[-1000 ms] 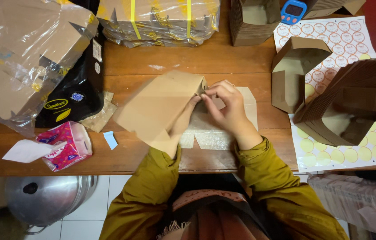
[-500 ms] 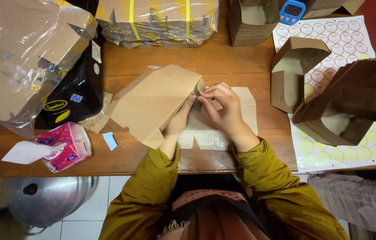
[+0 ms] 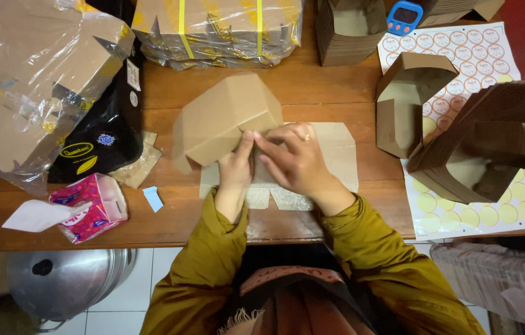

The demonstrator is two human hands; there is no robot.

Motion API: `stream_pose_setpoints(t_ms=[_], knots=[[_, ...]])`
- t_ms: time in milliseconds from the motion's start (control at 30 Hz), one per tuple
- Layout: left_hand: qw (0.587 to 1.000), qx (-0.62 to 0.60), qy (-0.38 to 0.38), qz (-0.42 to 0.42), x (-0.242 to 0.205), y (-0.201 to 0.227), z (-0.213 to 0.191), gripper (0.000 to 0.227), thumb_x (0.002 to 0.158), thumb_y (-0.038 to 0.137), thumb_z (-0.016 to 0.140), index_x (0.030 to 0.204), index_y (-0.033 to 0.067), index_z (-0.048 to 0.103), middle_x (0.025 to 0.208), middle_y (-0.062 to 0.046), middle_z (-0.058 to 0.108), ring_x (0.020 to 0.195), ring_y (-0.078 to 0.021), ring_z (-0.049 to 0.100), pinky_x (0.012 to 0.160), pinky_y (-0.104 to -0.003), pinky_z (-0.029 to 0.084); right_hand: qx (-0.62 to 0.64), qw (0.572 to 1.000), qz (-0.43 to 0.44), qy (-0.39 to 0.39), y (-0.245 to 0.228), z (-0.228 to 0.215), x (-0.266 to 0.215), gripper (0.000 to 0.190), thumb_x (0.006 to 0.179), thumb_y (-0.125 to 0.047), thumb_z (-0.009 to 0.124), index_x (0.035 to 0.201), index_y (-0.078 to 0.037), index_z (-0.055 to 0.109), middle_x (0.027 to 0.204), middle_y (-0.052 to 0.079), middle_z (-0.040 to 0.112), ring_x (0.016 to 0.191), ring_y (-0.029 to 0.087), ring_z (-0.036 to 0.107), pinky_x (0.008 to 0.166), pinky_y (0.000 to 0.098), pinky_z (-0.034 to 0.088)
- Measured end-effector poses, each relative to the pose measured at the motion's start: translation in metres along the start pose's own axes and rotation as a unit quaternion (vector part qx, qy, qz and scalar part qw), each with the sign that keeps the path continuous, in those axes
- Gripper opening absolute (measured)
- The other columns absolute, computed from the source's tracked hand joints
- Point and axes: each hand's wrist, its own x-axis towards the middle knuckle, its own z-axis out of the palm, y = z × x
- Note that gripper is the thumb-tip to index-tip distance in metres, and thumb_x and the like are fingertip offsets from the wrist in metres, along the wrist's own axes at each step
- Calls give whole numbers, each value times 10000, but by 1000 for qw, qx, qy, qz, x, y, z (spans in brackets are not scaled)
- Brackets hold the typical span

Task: The person assembles small cardboard boxes by folding the flat pieces and securing the flaps. They handle multiple boxes, stacking the finished ones on the table.

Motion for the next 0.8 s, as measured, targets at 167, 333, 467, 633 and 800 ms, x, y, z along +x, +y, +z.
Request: stream_pose_setpoints(t_ms=[167, 333, 467, 633, 800], knots=[[978, -176, -46, -102, 0, 43, 14, 381, 953, 145, 741, 1283, -15, 638, 1218, -158, 708, 1149, -291, 667, 1014, -483, 535, 108, 981, 141, 72, 24, -16, -7, 318, 1043, -251, 553, 1292, -61, 606, 1252, 111, 565, 1177, 291, 524, 1027, 429, 411], [934, -262, -192, -152, 6, -9, -18, 509, 982, 272, 639, 1427, 53, 527, 1314, -193, 654, 1189, -360, 651, 1067, -592, 492, 338, 860, 378, 50, 56, -17, -39, 545, 1108, -385, 476, 1531, -48, 411, 1239, 139, 550, 1172, 232, 522, 1066, 425, 460], [927, -211, -261, -169, 5, 12, -5, 373, 965, 293, 661, 1247, 50, 627, 876, -102, 750, 673, -159, 734, 555, -257, 604, 501, 723, 465, 100, 74, -3, -66, 195, 1001, -197, 639, 1088, -23, 646, 902, 78, 664, 779, 164, 671, 684, 307, 568], [944, -13, -235, -230, 9, 14, -11, 274, 1064, 145, 473, 1052, 78, 739, 810, -27, 710, 744, -110, 699, 730, -268, 582, 465, 751, 438, 167, 77, -26, -46, 277, 940, -242, 744, 1115, -88, 594, 934, 54, 677, 766, 136, 696, 636, 285, 597], [880, 394, -251, 85, 14, 108, -6, 208, 1035, 227, 568, 1097, 80, 701, 985, -155, 726, 1041, -353, 694, 889, -450, 536, 347, 850, 396, -4, 66, -51, -36, 293, 898, -41, 709, 1173, -69, 610, 830, 42, 670, 715, 89, 600, 671, 276, 557]])
